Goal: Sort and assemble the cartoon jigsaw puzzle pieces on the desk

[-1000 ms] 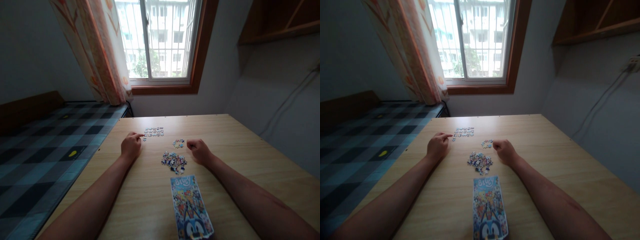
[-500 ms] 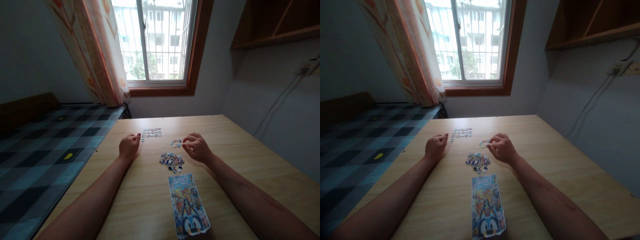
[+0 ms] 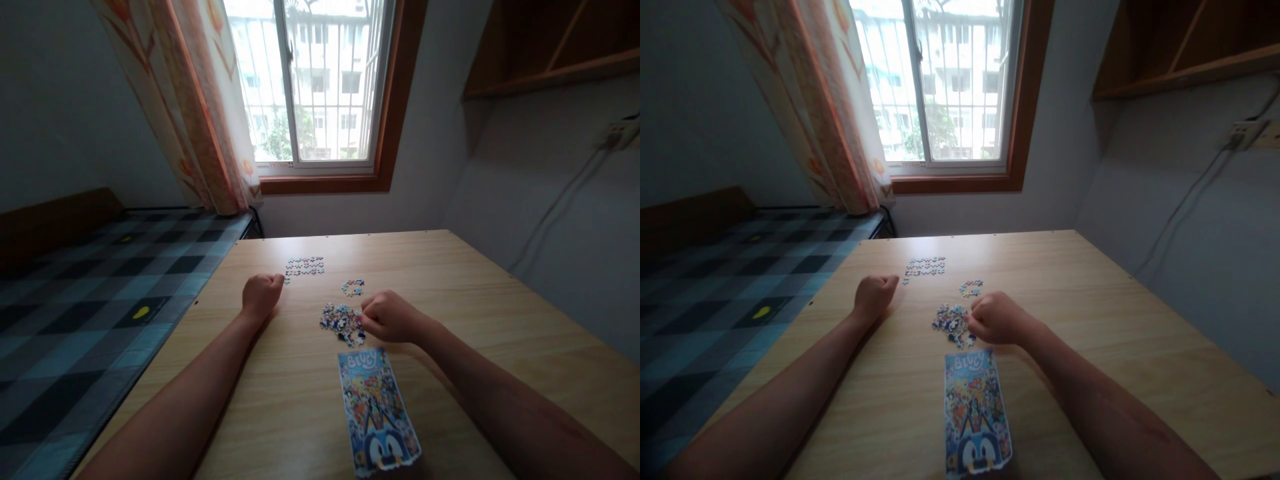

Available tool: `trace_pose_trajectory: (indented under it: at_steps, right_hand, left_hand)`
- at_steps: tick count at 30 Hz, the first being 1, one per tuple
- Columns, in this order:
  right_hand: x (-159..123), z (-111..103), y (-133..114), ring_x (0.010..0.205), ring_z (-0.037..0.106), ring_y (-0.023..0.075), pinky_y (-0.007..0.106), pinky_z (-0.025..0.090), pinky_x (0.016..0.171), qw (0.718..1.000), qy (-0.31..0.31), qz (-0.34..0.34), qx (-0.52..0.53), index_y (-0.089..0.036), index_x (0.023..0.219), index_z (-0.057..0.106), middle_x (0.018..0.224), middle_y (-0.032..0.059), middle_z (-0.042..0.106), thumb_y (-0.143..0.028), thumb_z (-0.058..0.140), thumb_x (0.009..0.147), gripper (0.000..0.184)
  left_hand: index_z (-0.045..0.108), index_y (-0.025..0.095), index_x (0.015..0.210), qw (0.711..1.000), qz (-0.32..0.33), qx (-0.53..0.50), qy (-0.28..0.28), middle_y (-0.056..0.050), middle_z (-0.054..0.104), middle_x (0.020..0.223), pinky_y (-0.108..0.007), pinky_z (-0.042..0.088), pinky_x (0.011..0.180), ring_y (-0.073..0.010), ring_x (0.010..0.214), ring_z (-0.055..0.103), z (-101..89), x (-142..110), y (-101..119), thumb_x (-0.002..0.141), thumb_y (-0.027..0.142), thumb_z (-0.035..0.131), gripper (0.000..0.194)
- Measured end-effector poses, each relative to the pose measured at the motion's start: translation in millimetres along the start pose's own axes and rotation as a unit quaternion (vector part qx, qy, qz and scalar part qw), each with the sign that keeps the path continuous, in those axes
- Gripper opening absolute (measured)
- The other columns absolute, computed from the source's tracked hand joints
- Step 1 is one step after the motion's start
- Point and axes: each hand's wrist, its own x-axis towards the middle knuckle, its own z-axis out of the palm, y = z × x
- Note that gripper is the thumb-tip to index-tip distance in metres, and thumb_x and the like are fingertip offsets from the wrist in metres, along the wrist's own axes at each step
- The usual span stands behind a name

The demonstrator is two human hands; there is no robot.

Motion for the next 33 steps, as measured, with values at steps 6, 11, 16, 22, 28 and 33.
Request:
trace_pose_trajectory:
  at_steps: [6, 11, 16, 22, 28, 33]
  right_hand:
    - [-1.1, -12.6, -8.8, 0.053, 0.04, 0.0087, 0.024, 0.024, 0.054, 0.996, -0.077, 0.026, -0.025, -0.017, 0.056, 0.055, 0.056, -0.0025, 0.054, -0.029, 0.063, 0.085, 0.032]
    - [-4.6, -18.3, -0.9, 0.06, 0.052, 0.011, 0.024, 0.028, 0.056, 0.994, -0.089, 0.05, -0.04, -0.02, 0.072, 0.068, 0.067, 0.0001, 0.067, -0.027, 0.067, 0.083, 0.013]
    - [-5.9, -17.9, -0.2, 0.07, 0.063, 0.0119, 0.022, 0.039, 0.064, 0.997, -0.081, 0.014, 0.007, -0.027, 0.093, 0.077, 0.083, 0.0, 0.075, -0.022, 0.061, 0.087, 0.018]
    - [-2.3, -9.7, -11.1, 0.072, 0.067, 0.0119, 0.022, 0.044, 0.067, 0.994, -0.095, -0.015, 0.059, -0.029, 0.096, 0.078, 0.087, -0.0015, 0.076, -0.016, 0.06, 0.085, 0.024]
    - [-2.1, -7.1, -17.0, 0.076, 0.068, 0.013, 0.024, 0.046, 0.068, 0.993, -0.105, -0.024, 0.044, -0.03, 0.1, 0.077, 0.09, -0.001, 0.077, -0.011, 0.056, 0.08, 0.035]
    - [-2.4, -4.4, -16.6, 0.074, 0.068, 0.0141, 0.025, 0.046, 0.069, 0.992, -0.118, -0.015, 0.028, -0.03, 0.094, 0.079, 0.087, -0.0012, 0.077, -0.006, 0.053, 0.071, 0.042]
  left_hand:
    - [0.054, 0.017, 0.046, 0.991, 0.13, -0.019, 0.021, -0.003, 0.053, 0.05, -0.027, 0.024, 0.056, -0.0117, 0.05, 0.043, 1.2, -9.3, 7.1, 0.089, 0.042, 0.039, 0.052]
    - [0.048, 0.017, 0.046, 0.951, 0.299, -0.057, -0.048, 0.001, 0.047, 0.046, -0.025, 0.025, 0.054, -0.009, 0.046, 0.038, -4.1, -25.1, 25.9, 0.09, 0.037, 0.044, 0.049]
    - [0.067, 0.02, 0.065, 0.902, 0.401, -0.101, -0.128, 0.003, 0.058, 0.052, -0.022, 0.032, 0.054, -0.0093, 0.049, 0.048, -6.6, -51.5, 54.3, 0.086, 0.035, 0.055, 0.028]
    - [0.076, 0.028, 0.088, 0.863, 0.438, -0.087, -0.239, 0.001, 0.073, 0.074, -0.023, 0.042, 0.062, -0.0128, 0.065, 0.064, -12.4, -66.0, 70.8, 0.085, 0.033, 0.056, 0.021]
    - [0.077, 0.032, 0.093, 0.864, 0.43, -0.064, -0.256, 0.002, 0.075, 0.079, -0.024, 0.043, 0.064, -0.0146, 0.072, 0.067, -10.4, -70.6, 72.3, 0.08, 0.028, 0.059, 0.022]
    - [0.076, 0.032, 0.094, 0.862, 0.428, -0.052, -0.268, 0.002, 0.075, 0.079, -0.024, 0.042, 0.062, -0.0137, 0.07, 0.066, -10.7, -70.1, 72.2, 0.08, 0.027, 0.058, 0.024]
